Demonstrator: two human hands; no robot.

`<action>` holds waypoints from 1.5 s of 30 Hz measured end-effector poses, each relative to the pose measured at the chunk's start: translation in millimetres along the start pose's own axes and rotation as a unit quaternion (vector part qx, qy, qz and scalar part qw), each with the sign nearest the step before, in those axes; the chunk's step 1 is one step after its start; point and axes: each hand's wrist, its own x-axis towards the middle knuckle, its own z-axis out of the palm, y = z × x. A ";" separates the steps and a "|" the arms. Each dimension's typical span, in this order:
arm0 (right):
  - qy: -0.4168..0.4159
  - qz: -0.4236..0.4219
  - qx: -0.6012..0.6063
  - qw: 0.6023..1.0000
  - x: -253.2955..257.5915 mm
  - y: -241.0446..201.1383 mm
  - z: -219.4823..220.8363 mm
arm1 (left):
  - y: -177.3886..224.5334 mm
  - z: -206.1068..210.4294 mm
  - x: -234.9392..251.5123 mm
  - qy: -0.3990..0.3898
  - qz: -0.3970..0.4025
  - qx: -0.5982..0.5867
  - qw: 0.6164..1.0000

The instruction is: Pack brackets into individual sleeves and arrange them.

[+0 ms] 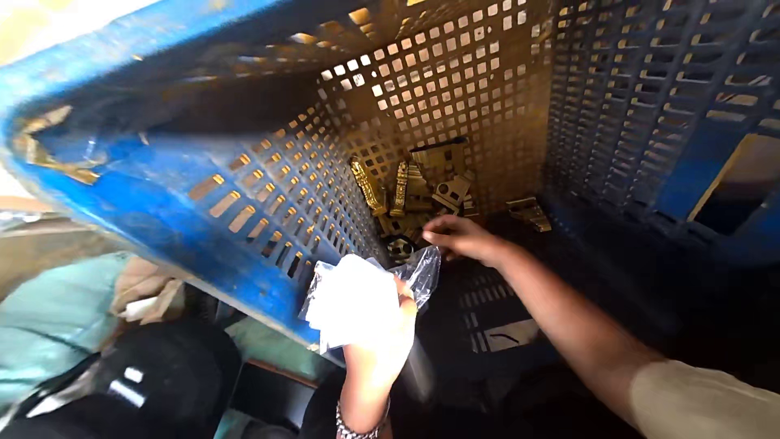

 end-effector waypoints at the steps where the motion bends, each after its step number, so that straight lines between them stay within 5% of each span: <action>1: -0.009 -0.001 -0.044 0.999 23.8 6.8 10.9 | -0.2 -0.2 2.4 0.004 0.011 -0.012 1.000; 4: -0.026 -0.010 -0.223 0.975 69.1 27.3 37.1 | -1.2 -2.1 8.1 0.034 0.035 -0.026 0.998; 7: 0.038 -0.007 -0.300 0.953 50.9 34.9 25.1 | -2.9 -5.0 10.6 0.072 0.055 0.000 0.996; 9: 0.090 0.054 -0.199 0.974 21.0 47.1 1.8 | -3.5 -4.8 11.1 0.070 0.059 0.037 0.995; 11: 0.147 0.120 0.067 0.980 -23.8 55.2 -19.6 | -3.7 -3.6 10.1 0.063 0.058 0.095 0.992; 13: 0.127 0.085 0.251 0.956 -76.4 59.1 -39.9 | -4.8 -1.7 9.8 0.055 0.061 0.104 0.991; 15: 0.088 0.023 0.258 0.962 -118.0 49.5 -52.4 | -5.0 1.3 10.2 0.047 0.071 0.079 0.993; 20: 0.071 -0.140 0.132 0.979 -158.8 -6.9 -58.6 | 2.2 17.9 2.1 0.007 -0.006 0.021 1.000; 23: -0.020 -0.109 0.045 0.993 -155.0 -28.4 -44.7 | 12.2 29.4 -8.8 -0.023 -0.070 -0.074 0.995; 25: -0.003 -0.114 -0.016 0.993 -142.8 -32.3 -24.7 | 27.2 32.0 -13.6 -0.030 -0.145 -0.171 0.974; 28: 0.139 -0.241 -0.253 0.927 -122.0 -18.0 7.4 | 37.9 24.8 -5.3 -0.001 -0.204 -0.266 0.942; 31: 0.044 -0.138 -0.418 0.897 -116.0 -18.7 34.3 | 33.7 16.0 -8.2 -0.003 -0.195 -0.230 0.954; 34: 0.063 -0.118 -0.291 0.947 -91.1 -15.0 32.7 | 21.3 20.5 -15.3 -0.055 -0.106 -0.071 0.990; 37: 0.032 -0.081 -0.134 0.987 -88.1 -25.7 28.8 | 6.7 28.0 -11.9 -0.019 0.032 0.068 0.997; 41: 0.059 -0.147 0.065 0.985 -106.4 -25.9 21.3 | 8.3 21.2 -1.6 0.027 -0.021 -0.021 0.999; 45: 0.184 -0.140 0.044 0.972 -102.7 -16.2 18.9 | 23.2 38.0 -27.0 -0.139 -0.045 -0.138 0.980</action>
